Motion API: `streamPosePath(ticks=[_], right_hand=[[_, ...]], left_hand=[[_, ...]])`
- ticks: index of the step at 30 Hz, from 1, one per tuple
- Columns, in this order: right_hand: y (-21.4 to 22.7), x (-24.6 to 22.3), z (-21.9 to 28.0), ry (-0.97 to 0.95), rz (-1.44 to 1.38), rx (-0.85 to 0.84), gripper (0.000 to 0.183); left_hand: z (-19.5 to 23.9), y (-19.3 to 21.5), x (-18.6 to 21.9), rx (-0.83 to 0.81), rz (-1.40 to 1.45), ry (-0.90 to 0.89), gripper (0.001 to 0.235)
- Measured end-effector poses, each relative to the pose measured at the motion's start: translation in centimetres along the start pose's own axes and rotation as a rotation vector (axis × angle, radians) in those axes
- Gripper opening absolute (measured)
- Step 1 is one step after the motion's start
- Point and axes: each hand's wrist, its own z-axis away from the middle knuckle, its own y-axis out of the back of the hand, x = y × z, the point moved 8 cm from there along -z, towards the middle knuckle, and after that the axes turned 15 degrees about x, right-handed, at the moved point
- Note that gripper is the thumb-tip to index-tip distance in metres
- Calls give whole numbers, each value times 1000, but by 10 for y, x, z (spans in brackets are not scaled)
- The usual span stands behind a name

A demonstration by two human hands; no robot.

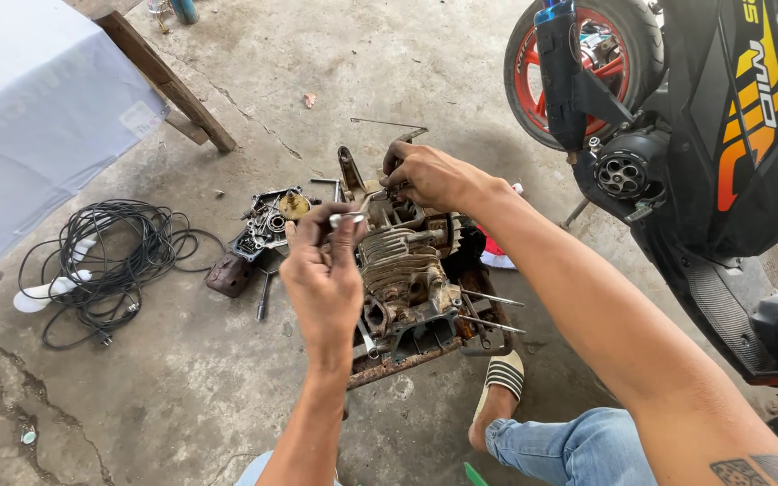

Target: Cleaning and repairing a disassembled motorcycle engine block using a cloth and a wrench

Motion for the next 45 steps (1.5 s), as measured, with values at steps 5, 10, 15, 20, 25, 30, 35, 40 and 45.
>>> streamPosePath(ticks=[5,10,15,20,25,30,35,40,45], right_hand=[[0,-1,1,-55,-28,-30,27],[6,2,1,-59,-22,13,20],[7,-1,3,5,-66,30,17],[28,13,-2,-170,-195,107,21],[4,92,-14,-452,-96,551,57],[-40,80,-17,-774,-49,308,84],[-25,49,-24,-659,-14,334,76],[-69,82,-43,-453,-12,306,70],[-45,62,-33,-270,2,402,58]], left_hand=[[-18,-22,17,-35,-50,-159,14],[-44,-31,1,-20,-95,-164,16],[-55,-26,6,-24,-82,-64,19],[-44,-33,23,-65,-167,-220,16],[-42,-43,18,-106,-191,-309,15],[-42,-45,-5,-21,-40,-136,19],[-41,-50,-9,40,132,-359,31],[-39,-62,1,11,241,-443,39],[-36,-105,-53,-229,518,-63,53]])
